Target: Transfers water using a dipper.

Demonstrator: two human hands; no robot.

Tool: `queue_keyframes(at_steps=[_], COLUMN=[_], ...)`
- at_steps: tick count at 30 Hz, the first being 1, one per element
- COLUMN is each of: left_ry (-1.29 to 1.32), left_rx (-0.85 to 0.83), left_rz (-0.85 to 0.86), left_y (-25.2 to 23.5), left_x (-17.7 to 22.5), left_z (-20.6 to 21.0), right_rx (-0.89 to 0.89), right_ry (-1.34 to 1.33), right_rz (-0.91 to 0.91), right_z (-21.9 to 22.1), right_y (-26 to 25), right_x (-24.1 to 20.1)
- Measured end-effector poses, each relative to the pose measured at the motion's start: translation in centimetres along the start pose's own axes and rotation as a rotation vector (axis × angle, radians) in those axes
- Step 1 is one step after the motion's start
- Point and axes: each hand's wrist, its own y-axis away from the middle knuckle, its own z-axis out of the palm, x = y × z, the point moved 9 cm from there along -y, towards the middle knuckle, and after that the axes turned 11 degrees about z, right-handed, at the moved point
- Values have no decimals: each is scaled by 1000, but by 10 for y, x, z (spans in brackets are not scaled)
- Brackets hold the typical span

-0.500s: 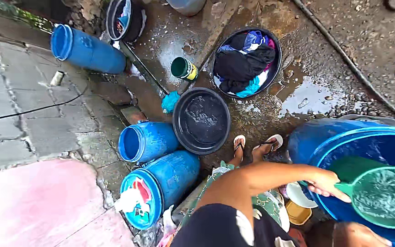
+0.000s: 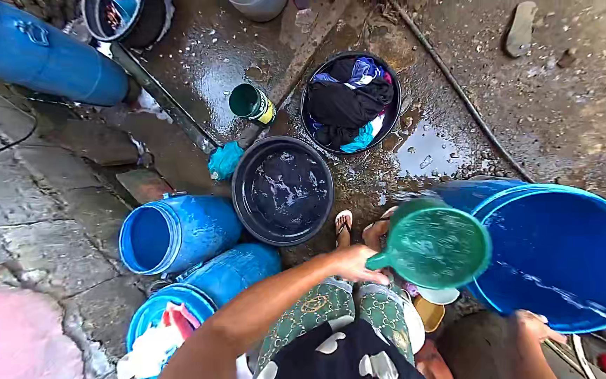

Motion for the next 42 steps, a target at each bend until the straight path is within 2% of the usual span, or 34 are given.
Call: queue_keyframes(at_steps=[4, 7, 10, 14, 18, 21, 23, 25, 27, 29, 32, 34, 38, 40, 42], left_ry=[88, 188, 228, 113, -20, -86, -119, -149, -157, -207, -359, -434, -618, -719, -793], left_rx=[192, 370, 546, 661, 700, 716, 741, 829, 989, 1053, 968, 791, 167, -130, -330], left_rz=[-281, -509, -755, -1077, -1255, -1291, -1323, -1395, -1435, -1345, -978, -756, -501, -400, -365], left_y=[87, 137, 168, 196, 213, 219, 219, 219, 212, 179, 87, 19, -104, -163, -228], left_x=[-78, -134, -181, -234, -239, -237, -235, -234, -224, -202, -135, -63, 66, 97, 104], left_z=[-26, -41, -57, -79, -88, -81, -76, -72, -70, -73, -77, -63, 10, 59, 105], right_rx=[72, 46, 9, 123, 114, 296, 231, 242, 230, 248, 264, 267, 259, 264, 262], right_ry=[-127, -92, 10, 0, 52, -89, -110, -102, -156, -292, -483, -531, -592, -617, -622], right_rz=[30, 97, 114, 135, 188, 255, 239, 223, 215, 196, 181, 170, 196, 221, 238], right_z=[9, 7, 6, 32, 35, 55, 55, 53, 56, 61, 64, 62, 56, 57, 59], right_y=[-31, -14, -1, -68, -81, -144, -145, -142, -144, -151, -161, -161, -159, -161, -163], right_x=[18, 9, 0, 24, 26, 47, 46, 43, 43, 48, 56, 55, 53, 55, 56])
